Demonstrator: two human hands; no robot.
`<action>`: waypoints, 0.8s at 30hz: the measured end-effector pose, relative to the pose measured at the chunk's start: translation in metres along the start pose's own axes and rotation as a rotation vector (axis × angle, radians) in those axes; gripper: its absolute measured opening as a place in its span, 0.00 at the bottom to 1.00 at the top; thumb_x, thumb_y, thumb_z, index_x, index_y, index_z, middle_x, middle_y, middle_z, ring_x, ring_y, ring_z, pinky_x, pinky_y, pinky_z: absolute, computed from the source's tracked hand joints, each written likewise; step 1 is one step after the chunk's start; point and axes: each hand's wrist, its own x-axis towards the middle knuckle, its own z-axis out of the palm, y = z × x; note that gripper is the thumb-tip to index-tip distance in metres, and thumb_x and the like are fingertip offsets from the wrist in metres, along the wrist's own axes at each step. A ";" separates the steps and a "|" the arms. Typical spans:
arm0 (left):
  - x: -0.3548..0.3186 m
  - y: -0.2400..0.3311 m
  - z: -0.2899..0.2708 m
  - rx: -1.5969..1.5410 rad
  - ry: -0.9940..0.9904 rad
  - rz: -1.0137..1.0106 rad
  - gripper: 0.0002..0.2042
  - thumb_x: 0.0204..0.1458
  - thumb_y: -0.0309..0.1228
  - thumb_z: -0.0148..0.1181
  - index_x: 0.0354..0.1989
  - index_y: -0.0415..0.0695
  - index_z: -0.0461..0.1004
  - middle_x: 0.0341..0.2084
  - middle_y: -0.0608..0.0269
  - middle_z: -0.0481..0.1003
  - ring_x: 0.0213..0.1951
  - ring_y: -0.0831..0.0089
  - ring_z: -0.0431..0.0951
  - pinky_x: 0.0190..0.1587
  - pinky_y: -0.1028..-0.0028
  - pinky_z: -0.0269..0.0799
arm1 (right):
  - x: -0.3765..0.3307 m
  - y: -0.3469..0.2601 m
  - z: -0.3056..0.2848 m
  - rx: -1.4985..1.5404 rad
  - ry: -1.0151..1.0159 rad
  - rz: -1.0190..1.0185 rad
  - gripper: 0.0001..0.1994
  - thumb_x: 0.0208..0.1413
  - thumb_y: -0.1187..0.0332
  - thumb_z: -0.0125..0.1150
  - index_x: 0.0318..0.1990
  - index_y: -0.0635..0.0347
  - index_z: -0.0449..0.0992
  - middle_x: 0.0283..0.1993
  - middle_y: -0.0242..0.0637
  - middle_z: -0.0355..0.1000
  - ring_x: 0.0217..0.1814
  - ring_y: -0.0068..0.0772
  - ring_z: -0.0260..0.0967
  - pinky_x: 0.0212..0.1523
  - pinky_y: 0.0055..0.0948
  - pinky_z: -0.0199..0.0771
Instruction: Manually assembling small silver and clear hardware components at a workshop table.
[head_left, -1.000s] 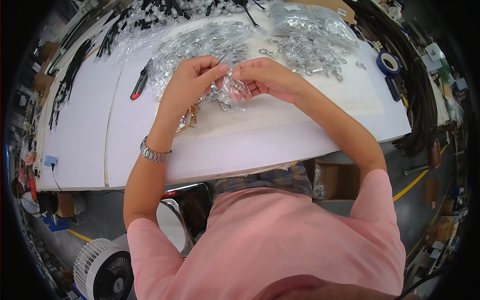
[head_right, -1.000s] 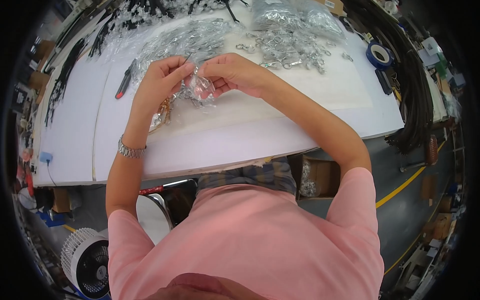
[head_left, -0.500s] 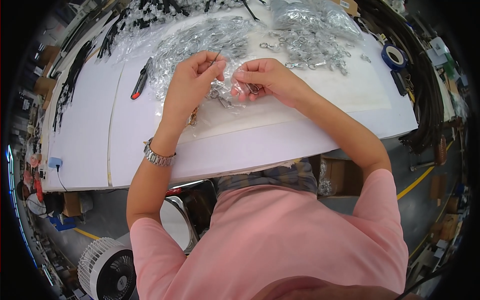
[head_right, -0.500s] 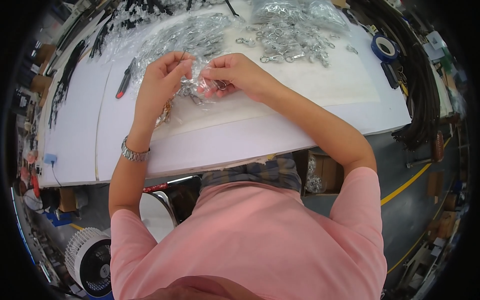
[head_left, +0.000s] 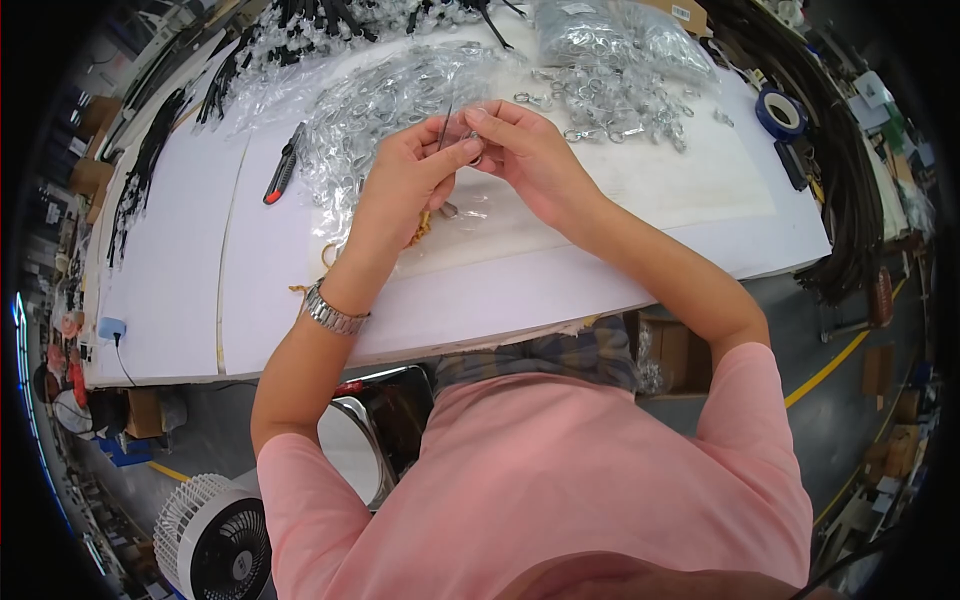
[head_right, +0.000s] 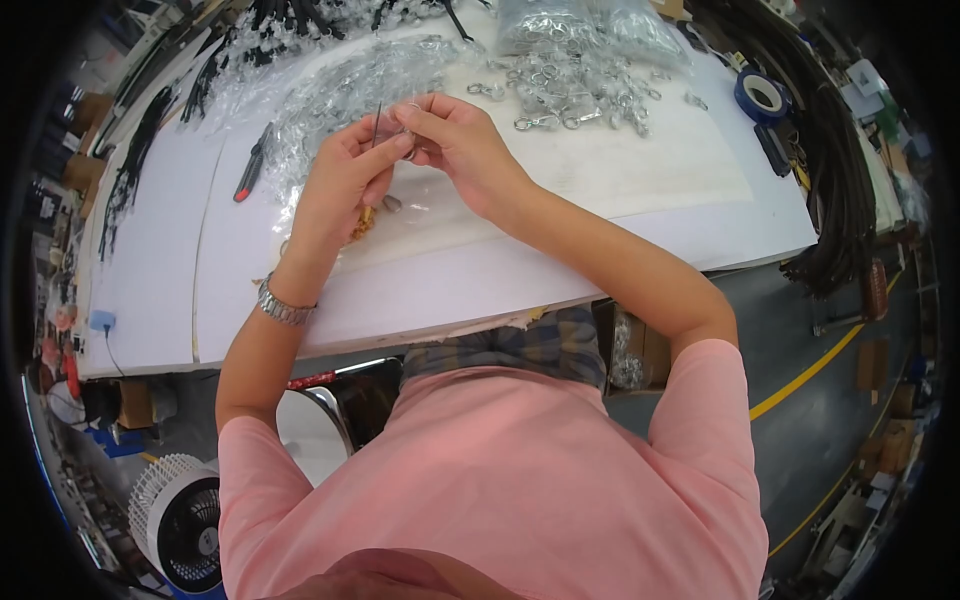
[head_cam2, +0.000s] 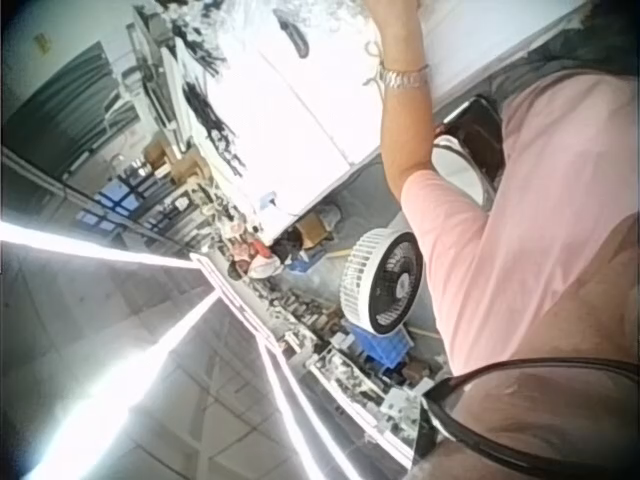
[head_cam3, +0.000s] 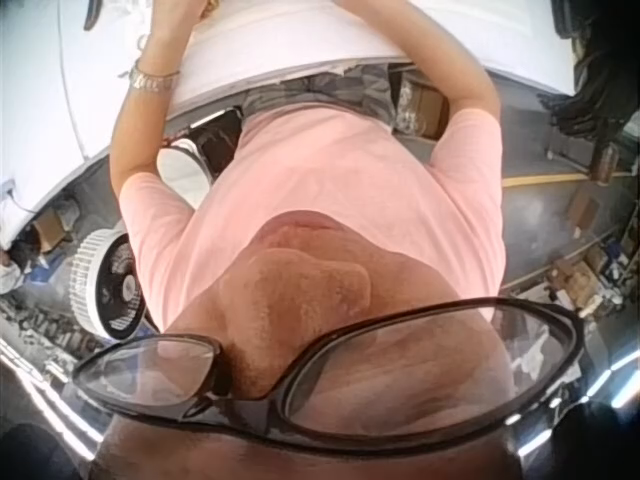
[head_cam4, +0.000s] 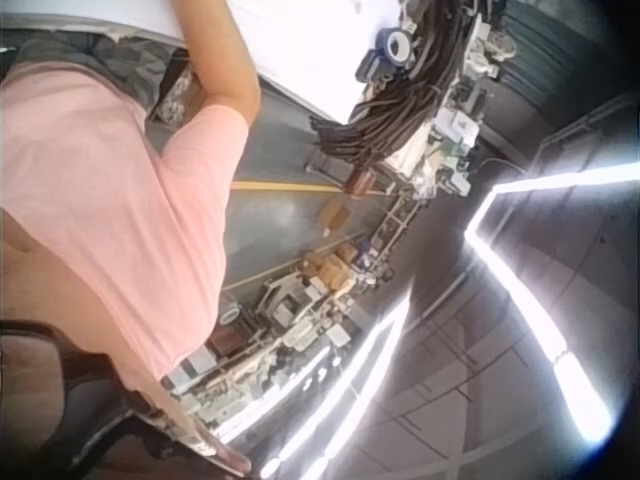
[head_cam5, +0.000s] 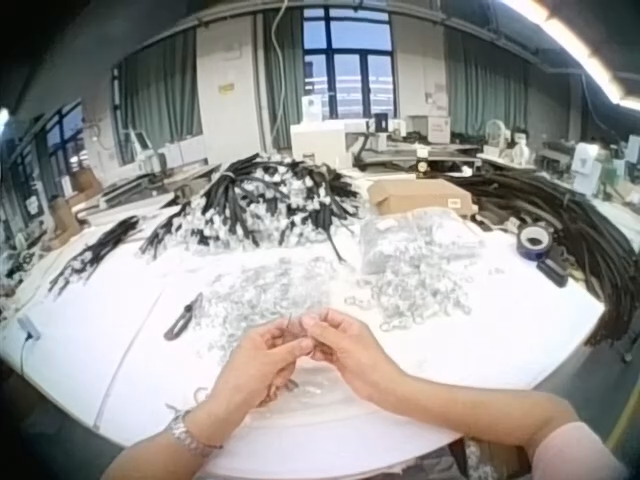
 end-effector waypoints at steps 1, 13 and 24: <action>0.000 0.002 -0.002 -0.056 -0.018 -0.003 0.16 0.58 0.32 0.67 0.50 0.35 0.76 0.25 0.69 0.78 0.16 0.90 0.62 0.17 0.85 0.50 | -0.001 -0.002 0.001 -0.011 0.022 0.024 0.11 0.68 0.60 0.59 0.45 0.59 0.78 0.42 0.31 0.79 0.44 0.23 0.75 0.51 0.26 0.74; -0.004 0.010 -0.008 0.006 -0.017 0.047 0.23 0.57 0.29 0.67 0.61 0.36 0.72 0.29 0.63 0.82 0.17 0.90 0.61 0.18 0.86 0.52 | -0.006 -0.008 -0.006 0.002 0.022 0.067 0.15 0.67 0.61 0.58 0.51 0.64 0.79 0.48 0.40 0.81 0.47 0.32 0.79 0.58 0.32 0.75; -0.007 0.013 -0.019 0.263 0.013 -0.018 0.23 0.57 0.29 0.67 0.59 0.34 0.73 0.32 0.60 0.83 0.17 0.90 0.61 0.18 0.86 0.52 | -0.005 -0.018 -0.012 0.100 0.136 0.038 0.14 0.67 0.63 0.58 0.51 0.65 0.78 0.52 0.41 0.80 0.56 0.32 0.77 0.60 0.32 0.75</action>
